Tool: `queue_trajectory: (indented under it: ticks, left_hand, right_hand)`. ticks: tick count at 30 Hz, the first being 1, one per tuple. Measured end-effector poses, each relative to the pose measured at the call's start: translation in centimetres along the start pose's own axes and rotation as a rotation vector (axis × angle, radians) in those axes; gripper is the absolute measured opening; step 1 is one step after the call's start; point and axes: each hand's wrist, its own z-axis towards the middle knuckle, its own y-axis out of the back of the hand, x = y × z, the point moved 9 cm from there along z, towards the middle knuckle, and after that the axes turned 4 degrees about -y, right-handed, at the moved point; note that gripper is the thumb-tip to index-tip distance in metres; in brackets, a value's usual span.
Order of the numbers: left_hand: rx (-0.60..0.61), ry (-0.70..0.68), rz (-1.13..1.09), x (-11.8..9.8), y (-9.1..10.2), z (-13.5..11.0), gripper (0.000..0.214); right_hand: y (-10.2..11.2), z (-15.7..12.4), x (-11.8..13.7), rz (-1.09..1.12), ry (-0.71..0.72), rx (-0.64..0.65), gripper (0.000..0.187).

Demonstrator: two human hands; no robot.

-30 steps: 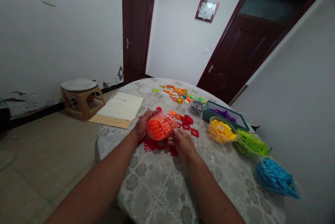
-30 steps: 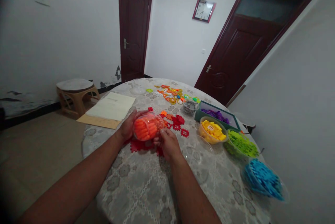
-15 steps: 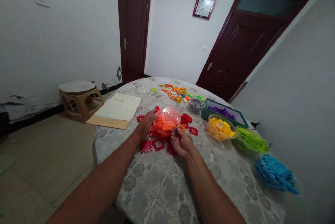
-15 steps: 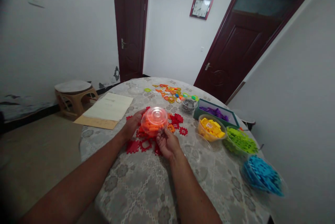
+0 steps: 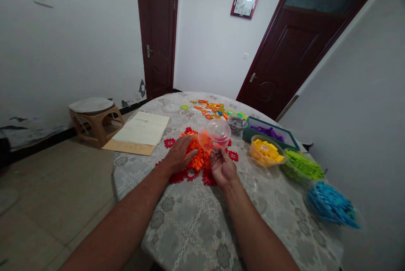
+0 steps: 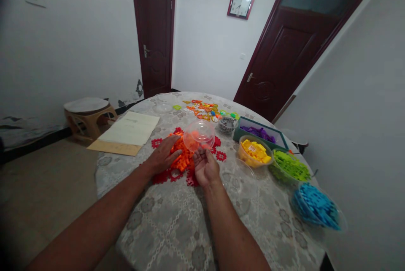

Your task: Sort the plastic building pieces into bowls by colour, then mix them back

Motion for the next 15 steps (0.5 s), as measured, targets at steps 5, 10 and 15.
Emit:
queue_trajectory:
  ticks: [5,10,15]
  left_hand:
    - [-0.077,-0.026,0.067,-1.2,0.9,0.4,0.042]
    - [0.137,-0.153,0.172,-3.2,-1.0,0.5,0.031]
    - [0.297,-0.186,0.376,-1.6,-3.4,0.5,0.041]
  right_hand:
    - [-2.2,-3.0,2.4,0.126,0.087,-0.006,0.008]
    - [-4.7,-9.0,8.6,-0.01,0.356,0.062,0.018]
    - [-0.4,-18.7,18.7,-0.387,0.9,-0.181,0.022]
